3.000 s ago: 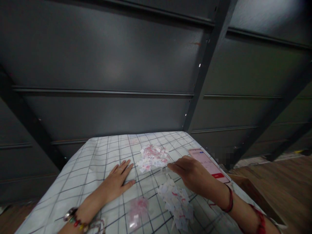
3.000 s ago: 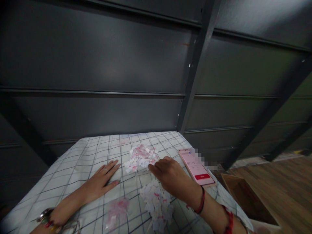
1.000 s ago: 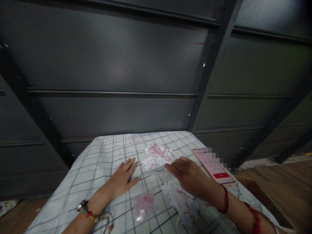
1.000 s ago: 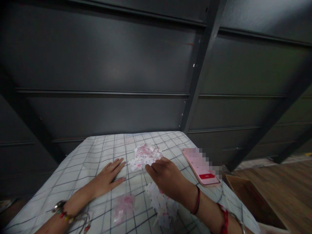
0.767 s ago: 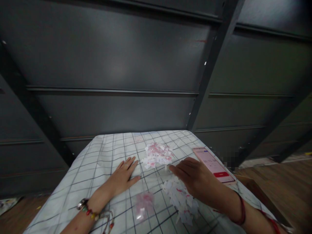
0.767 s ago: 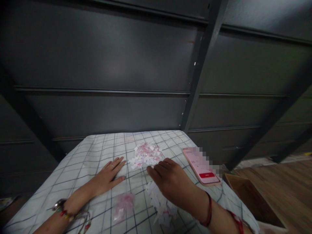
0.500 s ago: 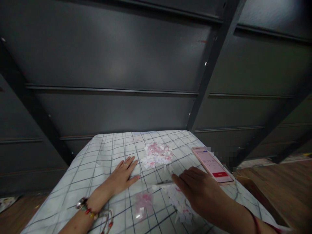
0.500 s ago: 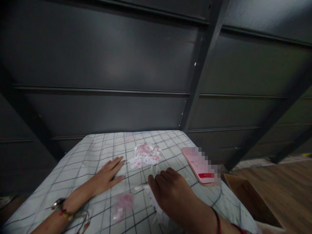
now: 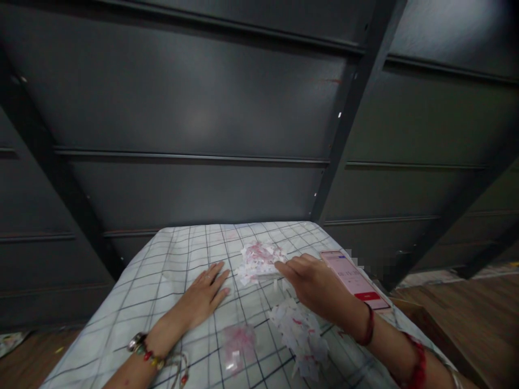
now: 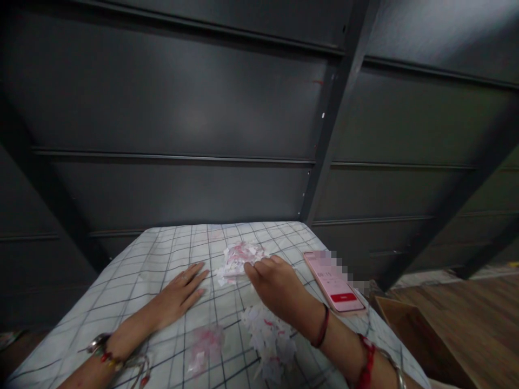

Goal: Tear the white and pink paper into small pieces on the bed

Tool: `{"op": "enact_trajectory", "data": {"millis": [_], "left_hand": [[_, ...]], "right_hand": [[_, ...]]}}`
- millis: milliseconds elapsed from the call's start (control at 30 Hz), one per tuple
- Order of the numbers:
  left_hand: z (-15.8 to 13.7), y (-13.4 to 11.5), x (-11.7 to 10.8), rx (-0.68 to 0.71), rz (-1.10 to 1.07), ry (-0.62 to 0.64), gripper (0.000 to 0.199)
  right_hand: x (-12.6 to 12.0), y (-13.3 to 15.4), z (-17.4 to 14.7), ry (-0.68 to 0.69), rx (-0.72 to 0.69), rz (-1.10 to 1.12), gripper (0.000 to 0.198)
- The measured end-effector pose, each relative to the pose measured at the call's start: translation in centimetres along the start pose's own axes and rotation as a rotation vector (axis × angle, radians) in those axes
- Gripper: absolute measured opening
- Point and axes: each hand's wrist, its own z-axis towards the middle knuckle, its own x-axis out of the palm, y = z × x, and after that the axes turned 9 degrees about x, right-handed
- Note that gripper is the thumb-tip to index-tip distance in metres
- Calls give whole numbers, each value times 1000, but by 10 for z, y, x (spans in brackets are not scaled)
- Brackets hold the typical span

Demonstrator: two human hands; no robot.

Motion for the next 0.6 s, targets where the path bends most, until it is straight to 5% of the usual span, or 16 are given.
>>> {"op": "enact_trajectory", "data": {"millis": [367,600], "left_hand": [[-1,-1,-3,-107,12,54,62],[-2,4,4,-79,28,19,61]], "right_hand": [[4,8,7,102,-86,32,24],[-3,3,3,10,-77,28,34]]}}
